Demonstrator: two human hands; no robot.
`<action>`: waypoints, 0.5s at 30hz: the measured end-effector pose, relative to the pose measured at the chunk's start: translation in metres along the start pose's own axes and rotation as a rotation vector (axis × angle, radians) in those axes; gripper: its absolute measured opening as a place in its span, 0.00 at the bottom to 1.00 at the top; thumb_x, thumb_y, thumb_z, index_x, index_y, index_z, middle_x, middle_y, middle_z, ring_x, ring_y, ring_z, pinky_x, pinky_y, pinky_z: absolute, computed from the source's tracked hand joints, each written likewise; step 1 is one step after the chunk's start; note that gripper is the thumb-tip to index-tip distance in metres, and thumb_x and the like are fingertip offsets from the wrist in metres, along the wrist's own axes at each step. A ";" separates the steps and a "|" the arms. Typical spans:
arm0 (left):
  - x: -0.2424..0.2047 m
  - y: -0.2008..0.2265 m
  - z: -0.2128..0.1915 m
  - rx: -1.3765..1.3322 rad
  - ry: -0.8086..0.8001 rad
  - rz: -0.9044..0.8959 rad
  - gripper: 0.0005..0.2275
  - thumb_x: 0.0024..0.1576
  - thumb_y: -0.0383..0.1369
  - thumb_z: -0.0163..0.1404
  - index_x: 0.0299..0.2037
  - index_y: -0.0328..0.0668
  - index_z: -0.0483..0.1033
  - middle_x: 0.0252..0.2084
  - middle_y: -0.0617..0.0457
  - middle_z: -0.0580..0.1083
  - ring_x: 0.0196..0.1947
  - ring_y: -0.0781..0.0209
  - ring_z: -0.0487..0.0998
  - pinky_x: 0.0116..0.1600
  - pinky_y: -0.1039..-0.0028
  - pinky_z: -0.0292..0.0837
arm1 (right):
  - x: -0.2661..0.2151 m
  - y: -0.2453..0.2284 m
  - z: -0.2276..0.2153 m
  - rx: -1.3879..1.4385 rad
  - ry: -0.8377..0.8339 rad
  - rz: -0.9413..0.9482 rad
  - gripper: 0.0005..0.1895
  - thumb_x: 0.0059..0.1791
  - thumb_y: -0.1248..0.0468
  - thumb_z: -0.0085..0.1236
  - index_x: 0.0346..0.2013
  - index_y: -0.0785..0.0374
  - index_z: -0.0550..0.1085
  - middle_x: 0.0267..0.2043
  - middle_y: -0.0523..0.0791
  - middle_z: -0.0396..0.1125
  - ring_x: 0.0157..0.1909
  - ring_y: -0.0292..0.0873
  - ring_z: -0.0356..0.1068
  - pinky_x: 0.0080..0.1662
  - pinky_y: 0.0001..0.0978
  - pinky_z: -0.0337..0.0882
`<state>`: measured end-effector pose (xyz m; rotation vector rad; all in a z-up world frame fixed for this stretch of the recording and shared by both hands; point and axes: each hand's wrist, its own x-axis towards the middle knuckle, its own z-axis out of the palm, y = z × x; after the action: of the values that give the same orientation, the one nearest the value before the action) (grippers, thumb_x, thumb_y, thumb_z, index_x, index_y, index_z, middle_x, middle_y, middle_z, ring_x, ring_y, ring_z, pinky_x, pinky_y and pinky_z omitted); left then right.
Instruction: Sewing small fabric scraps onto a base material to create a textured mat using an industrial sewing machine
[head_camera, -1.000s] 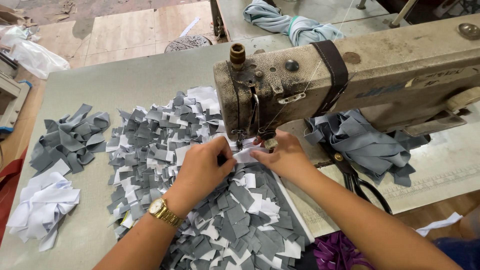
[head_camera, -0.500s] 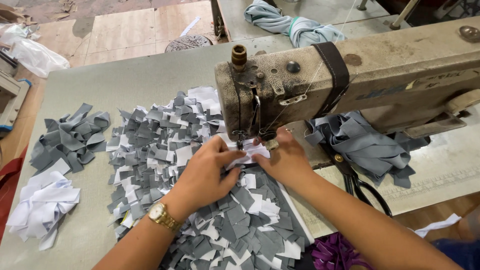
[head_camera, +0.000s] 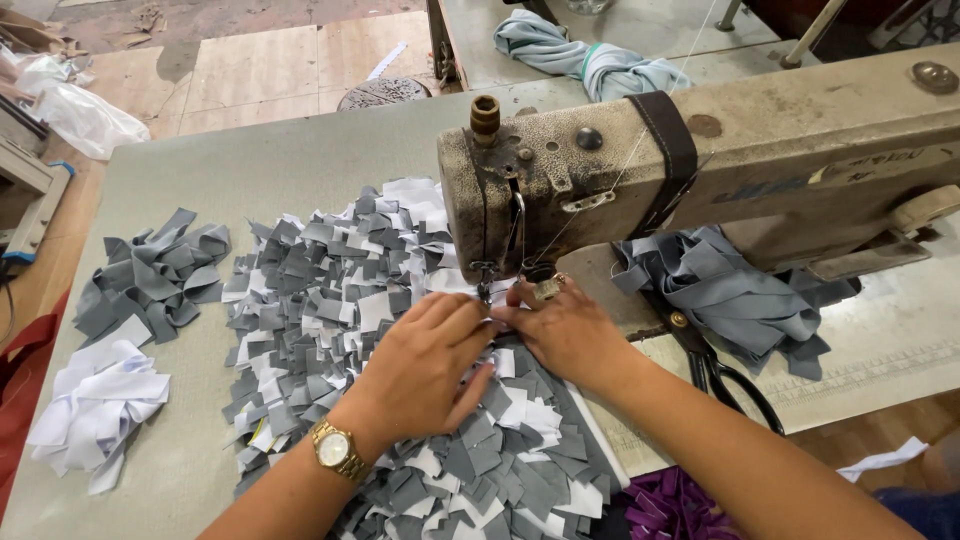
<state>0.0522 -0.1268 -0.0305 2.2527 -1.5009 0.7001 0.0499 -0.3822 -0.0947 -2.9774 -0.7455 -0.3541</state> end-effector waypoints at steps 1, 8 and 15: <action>0.006 0.006 -0.010 -0.045 -0.019 0.040 0.18 0.64 0.40 0.46 0.51 0.30 0.79 0.51 0.41 0.75 0.63 0.40 0.76 0.73 0.54 0.65 | 0.002 -0.008 -0.010 -0.010 -0.033 0.023 0.16 0.53 0.55 0.55 0.55 0.38 0.82 0.63 0.40 0.73 0.56 0.67 0.76 0.61 0.63 0.75; -0.011 -0.012 0.003 -0.140 -0.201 -0.083 0.21 0.65 0.42 0.46 0.55 0.29 0.78 0.56 0.41 0.76 0.67 0.40 0.75 0.76 0.54 0.62 | -0.004 0.005 0.006 0.078 0.046 0.087 0.13 0.56 0.52 0.54 0.54 0.42 0.80 0.56 0.41 0.76 0.52 0.62 0.77 0.56 0.58 0.78; -0.012 -0.009 0.000 -0.127 -0.186 -0.069 0.22 0.66 0.43 0.46 0.57 0.26 0.76 0.57 0.36 0.73 0.68 0.36 0.73 0.76 0.53 0.63 | -0.008 -0.002 -0.016 0.051 0.227 -0.086 0.11 0.55 0.58 0.52 0.47 0.42 0.81 0.55 0.37 0.76 0.48 0.57 0.78 0.49 0.52 0.79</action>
<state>0.0565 -0.1143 -0.0370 2.3121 -1.4961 0.3730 0.0385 -0.3855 -0.0814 -2.7992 -0.8426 -0.6544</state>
